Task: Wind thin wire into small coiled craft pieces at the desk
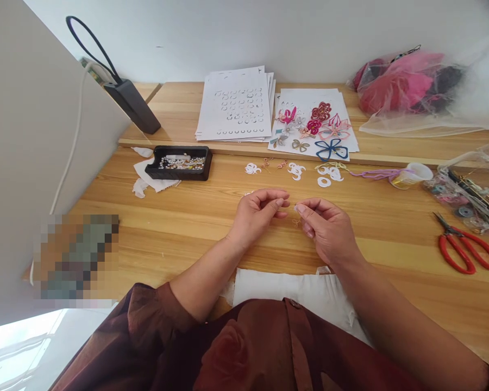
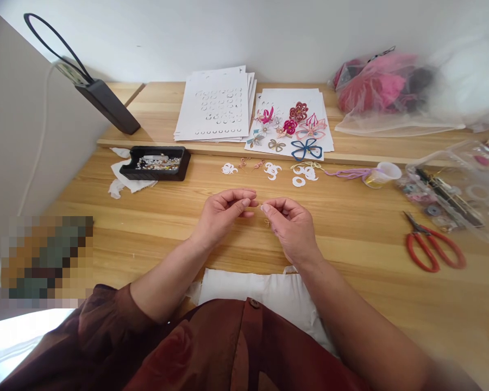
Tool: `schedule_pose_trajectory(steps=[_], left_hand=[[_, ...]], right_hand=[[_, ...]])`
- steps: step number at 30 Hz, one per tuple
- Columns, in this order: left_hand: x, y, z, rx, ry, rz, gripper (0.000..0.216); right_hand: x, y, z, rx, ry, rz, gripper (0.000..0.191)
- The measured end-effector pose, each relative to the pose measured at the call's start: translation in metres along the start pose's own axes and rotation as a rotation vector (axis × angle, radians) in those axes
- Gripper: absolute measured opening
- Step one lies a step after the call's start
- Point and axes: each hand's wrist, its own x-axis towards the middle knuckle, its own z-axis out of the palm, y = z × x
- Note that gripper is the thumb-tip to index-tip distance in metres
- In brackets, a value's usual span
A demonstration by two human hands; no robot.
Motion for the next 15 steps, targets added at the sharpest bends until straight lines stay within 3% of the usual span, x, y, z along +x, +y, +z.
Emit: schedule_pose_trajectory(steps=[6, 15], left_hand=[[0.0, -0.008, 0.003, -0.049, 0.009, -0.073, 0.047], [-0.002, -0.015, 0.01, -0.005, -0.071, -0.175, 0.019]], right_hand=[[-0.002, -0.003, 0.0, 0.022, -0.005, 0.021, 0.019], [-0.003, -0.014, -0.002, 0.121, -0.001, -0.052, 0.011]])
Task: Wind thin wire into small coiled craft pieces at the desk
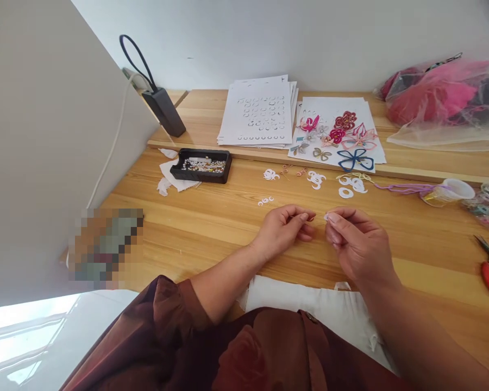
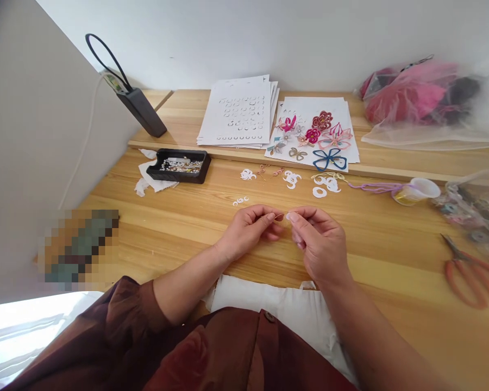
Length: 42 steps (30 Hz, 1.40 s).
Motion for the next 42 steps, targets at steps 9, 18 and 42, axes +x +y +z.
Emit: schedule_pose_trajectory(steps=[9, 18, 42], left_hand=[[-0.004, 0.006, -0.005, 0.054, -0.063, 0.224, 0.036], [-0.006, -0.006, -0.004, 0.123, -0.413, 0.123, 0.05], [-0.008, -0.007, -0.001, 0.443, -0.262, 0.373, 0.023]], right_hand=[[-0.001, -0.011, -0.001, 0.139, -0.044, 0.088, 0.014], [-0.004, -0.02, -0.002, 0.164, -0.087, 0.061, 0.014], [-0.015, -0.054, -0.004, 0.135, -0.04, -0.178, 0.009]])
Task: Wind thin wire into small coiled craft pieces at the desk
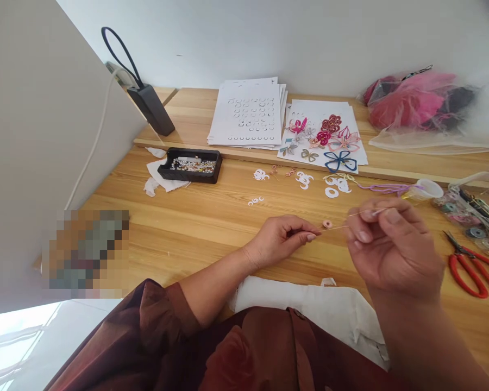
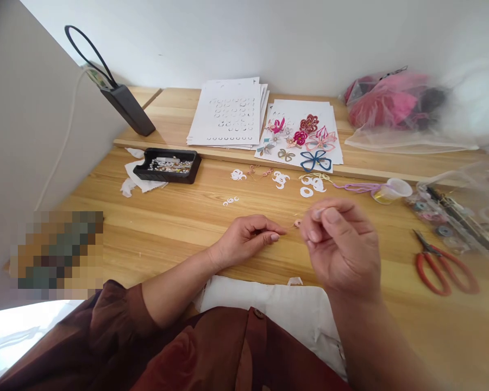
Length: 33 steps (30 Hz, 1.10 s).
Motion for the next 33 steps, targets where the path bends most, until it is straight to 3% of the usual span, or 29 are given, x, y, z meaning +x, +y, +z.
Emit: schedule_pose_trajectory(steps=[4, 8, 11, 15, 19, 25, 33], left_hand=[[0.002, 0.001, -0.003, 0.034, 0.12, 0.022, 0.031], [0.007, 0.007, -0.01, -0.135, 0.35, -0.11, 0.039], [0.009, 0.013, -0.015, -0.245, 0.474, -0.097, 0.043], [0.007, 0.02, -0.014, -0.318, 0.523, 0.029, 0.035], [0.003, 0.025, -0.013, -0.307, 0.585, 0.038, 0.037], [0.002, 0.029, -0.01, -0.221, 0.533, 0.044, 0.028], [0.003, 0.012, -0.008, -0.136, 0.373, -0.095, 0.016]], right_hand=[[0.002, -0.005, -0.001, -0.09, 0.135, -0.173, 0.007], [0.004, 0.003, -0.003, -0.245, 0.218, -0.311, 0.008], [0.006, 0.012, -0.006, -0.317, 0.233, -0.352, 0.003], [0.008, 0.026, -0.008, -0.279, 0.16, -0.182, 0.008], [0.006, 0.041, -0.007, -0.278, 0.063, 0.042, 0.011], [0.004, 0.058, -0.007, -0.34, 0.004, 0.146, 0.016], [0.003, 0.061, -0.004, -0.29, 0.016, 0.181, 0.018]])
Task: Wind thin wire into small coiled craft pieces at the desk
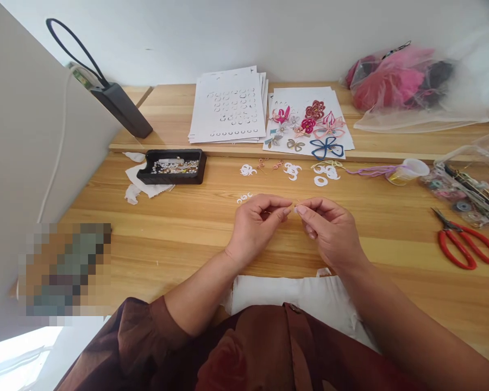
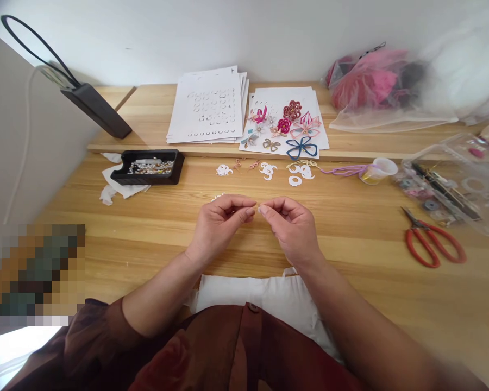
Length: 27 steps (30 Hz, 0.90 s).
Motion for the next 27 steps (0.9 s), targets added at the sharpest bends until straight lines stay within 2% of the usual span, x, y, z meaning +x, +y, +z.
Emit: schedule_pose_trajectory(steps=[3, 10, 20, 27], left_hand=[[0.0012, -0.0016, -0.0009, 0.003, -0.014, -0.057, 0.016], [-0.0002, -0.0002, 0.0011, -0.146, -0.066, -0.239, 0.026], [-0.0032, -0.004, 0.0063, -0.146, 0.005, -0.221, 0.027], [-0.0007, -0.0003, 0.0064, -0.22, 0.02, -0.297, 0.028]], right_hand=[[-0.0001, 0.0005, 0.0011, 0.061, 0.002, 0.046, 0.017], [-0.0019, -0.0016, 0.0048, 0.151, 0.027, 0.147, 0.02], [-0.0028, 0.0002, 0.0088, 0.239, 0.024, 0.242, 0.024], [-0.0033, -0.0018, 0.0092, 0.232, -0.004, 0.228, 0.023]])
